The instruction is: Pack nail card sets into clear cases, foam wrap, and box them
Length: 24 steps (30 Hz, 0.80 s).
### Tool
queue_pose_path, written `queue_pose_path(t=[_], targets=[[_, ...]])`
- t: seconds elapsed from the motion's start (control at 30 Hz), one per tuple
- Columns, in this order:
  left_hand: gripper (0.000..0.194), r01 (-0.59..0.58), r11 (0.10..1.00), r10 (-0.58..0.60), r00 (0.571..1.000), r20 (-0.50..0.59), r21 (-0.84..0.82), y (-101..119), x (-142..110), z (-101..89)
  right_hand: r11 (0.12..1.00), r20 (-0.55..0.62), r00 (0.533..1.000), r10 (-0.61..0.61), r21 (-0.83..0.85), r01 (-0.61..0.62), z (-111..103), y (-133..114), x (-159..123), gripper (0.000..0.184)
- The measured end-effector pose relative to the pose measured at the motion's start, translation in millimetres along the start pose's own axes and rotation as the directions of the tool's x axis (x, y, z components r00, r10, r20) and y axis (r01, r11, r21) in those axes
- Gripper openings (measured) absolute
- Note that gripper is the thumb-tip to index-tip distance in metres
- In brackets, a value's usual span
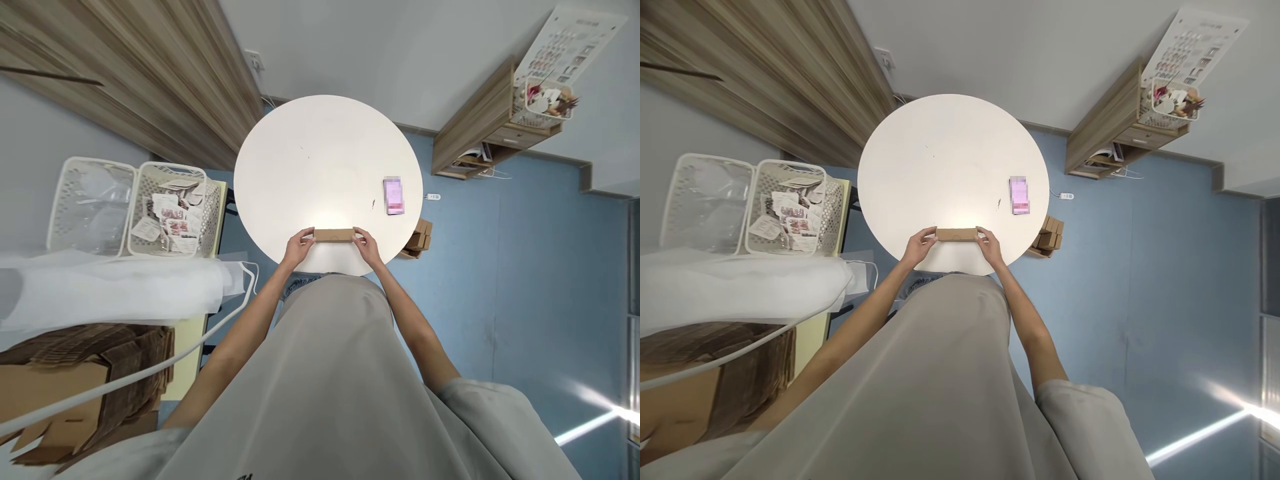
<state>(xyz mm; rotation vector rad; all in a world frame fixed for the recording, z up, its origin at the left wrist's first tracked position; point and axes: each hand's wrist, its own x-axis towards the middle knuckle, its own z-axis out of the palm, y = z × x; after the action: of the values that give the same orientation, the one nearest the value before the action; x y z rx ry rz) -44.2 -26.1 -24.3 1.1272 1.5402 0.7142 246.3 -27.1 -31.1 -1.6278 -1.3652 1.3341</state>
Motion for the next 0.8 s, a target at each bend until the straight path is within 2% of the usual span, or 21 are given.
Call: queue_pose_path(t=[0.3, 0.5, 0.67, 0.8], targets=[[0.047, 0.044, 0.999, -0.044, 0.999, -0.026, 0.005, 3.6, 1.7, 2.4, 0.999, -0.007, 0.999, 0.046, 0.016, -0.046, 4.1, 1.1, 6.1, 0.066], [0.045, 0.089, 0.996, -0.089, 0.996, -0.008, -0.026, 6.5, 3.4, 1.3, 0.998, -0.015, 0.998, 0.059, -0.011, -0.06, 3.4, -4.9, 5.1, 0.06], [0.044, 0.109, 0.994, -0.109, 0.994, 0.001, 0.007, -7.7, -12.1, 1.8, 0.998, -0.023, 0.998, 0.054, -0.009, -0.054, 3.7, 5.2, -18.4, 0.053], [0.057, 0.186, 0.982, -0.186, 0.982, -0.005, 0.038, -32.0, -34.1, 15.3, 0.994, -0.047, 0.993, 0.107, -0.003, -0.107, 8.0, 28.2, -52.8, 0.045]])
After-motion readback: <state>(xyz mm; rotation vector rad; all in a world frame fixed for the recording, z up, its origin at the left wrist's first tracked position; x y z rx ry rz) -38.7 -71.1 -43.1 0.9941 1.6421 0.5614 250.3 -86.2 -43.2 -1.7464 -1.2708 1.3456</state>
